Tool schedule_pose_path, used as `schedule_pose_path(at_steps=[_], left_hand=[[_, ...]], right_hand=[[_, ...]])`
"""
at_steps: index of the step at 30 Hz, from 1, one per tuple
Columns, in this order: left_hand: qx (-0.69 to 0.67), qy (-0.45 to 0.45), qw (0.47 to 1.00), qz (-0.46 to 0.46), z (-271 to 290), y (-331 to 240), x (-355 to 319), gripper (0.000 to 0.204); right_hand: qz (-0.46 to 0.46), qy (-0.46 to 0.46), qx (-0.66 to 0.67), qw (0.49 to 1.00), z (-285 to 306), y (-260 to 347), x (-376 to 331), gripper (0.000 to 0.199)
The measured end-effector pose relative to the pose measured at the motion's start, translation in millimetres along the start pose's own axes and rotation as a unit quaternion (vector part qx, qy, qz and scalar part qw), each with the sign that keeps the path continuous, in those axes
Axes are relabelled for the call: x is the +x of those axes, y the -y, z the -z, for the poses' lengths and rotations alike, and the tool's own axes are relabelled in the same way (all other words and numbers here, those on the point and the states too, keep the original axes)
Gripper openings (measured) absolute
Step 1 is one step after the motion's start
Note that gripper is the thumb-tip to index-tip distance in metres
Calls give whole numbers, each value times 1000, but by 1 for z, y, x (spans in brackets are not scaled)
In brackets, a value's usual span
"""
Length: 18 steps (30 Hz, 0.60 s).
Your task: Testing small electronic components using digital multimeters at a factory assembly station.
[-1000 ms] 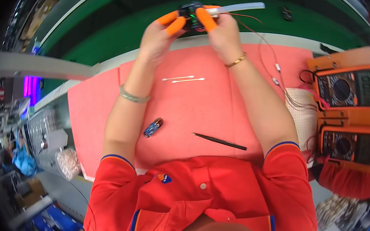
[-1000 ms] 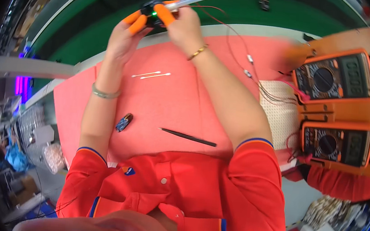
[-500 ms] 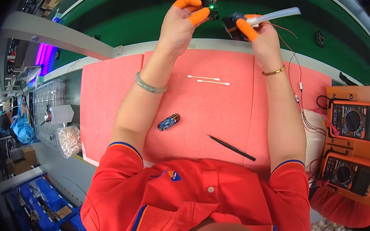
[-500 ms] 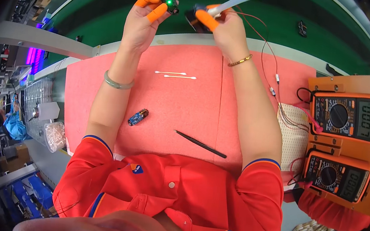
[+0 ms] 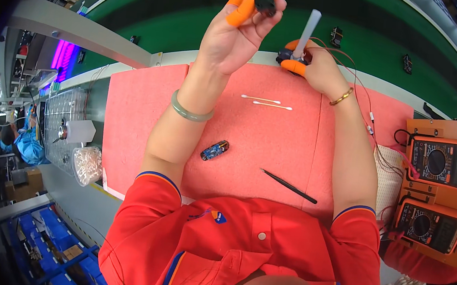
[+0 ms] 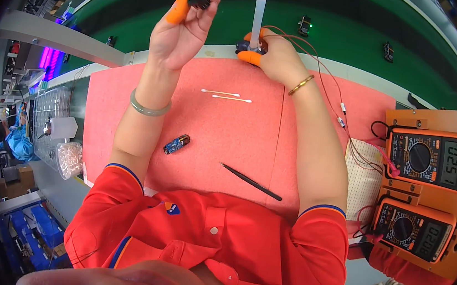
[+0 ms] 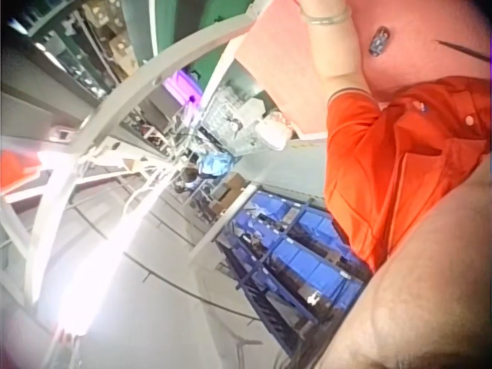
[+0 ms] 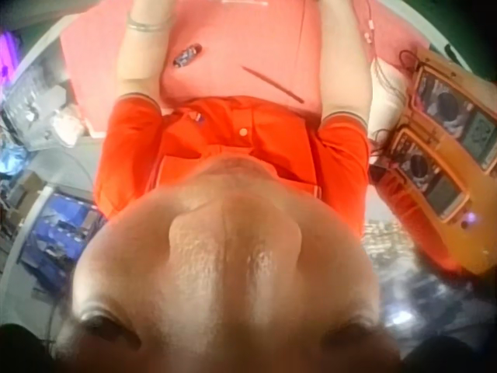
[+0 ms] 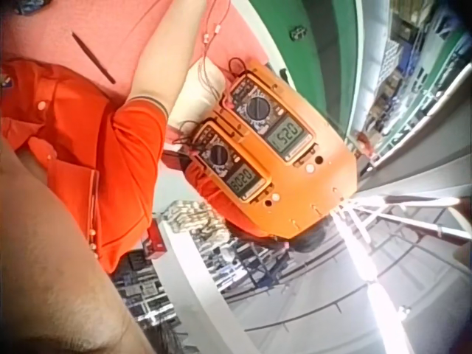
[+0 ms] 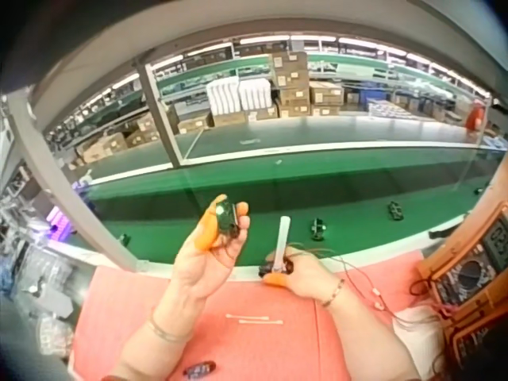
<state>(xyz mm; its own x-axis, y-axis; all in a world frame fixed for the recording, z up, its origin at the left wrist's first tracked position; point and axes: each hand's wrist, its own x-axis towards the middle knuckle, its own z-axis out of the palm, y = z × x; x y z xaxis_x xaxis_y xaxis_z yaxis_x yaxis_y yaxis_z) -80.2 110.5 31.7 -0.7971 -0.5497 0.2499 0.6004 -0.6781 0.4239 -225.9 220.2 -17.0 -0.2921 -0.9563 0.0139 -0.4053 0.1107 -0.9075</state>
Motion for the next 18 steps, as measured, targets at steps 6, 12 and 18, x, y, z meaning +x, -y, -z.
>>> schedule_pose_path(at_steps=[6,12,18], left_hand=[[19,-57,998,1,17,-3,8,33],[579,-163,798,26,51,27,40,37],[917,-128,374,-51,78,23,50,37]], right_hand=[[-22,36,54,998,3,5,0,33],[-31,86,91,992,14,6,-6,30],[-56,69,69,994,9,9,-6,30]])
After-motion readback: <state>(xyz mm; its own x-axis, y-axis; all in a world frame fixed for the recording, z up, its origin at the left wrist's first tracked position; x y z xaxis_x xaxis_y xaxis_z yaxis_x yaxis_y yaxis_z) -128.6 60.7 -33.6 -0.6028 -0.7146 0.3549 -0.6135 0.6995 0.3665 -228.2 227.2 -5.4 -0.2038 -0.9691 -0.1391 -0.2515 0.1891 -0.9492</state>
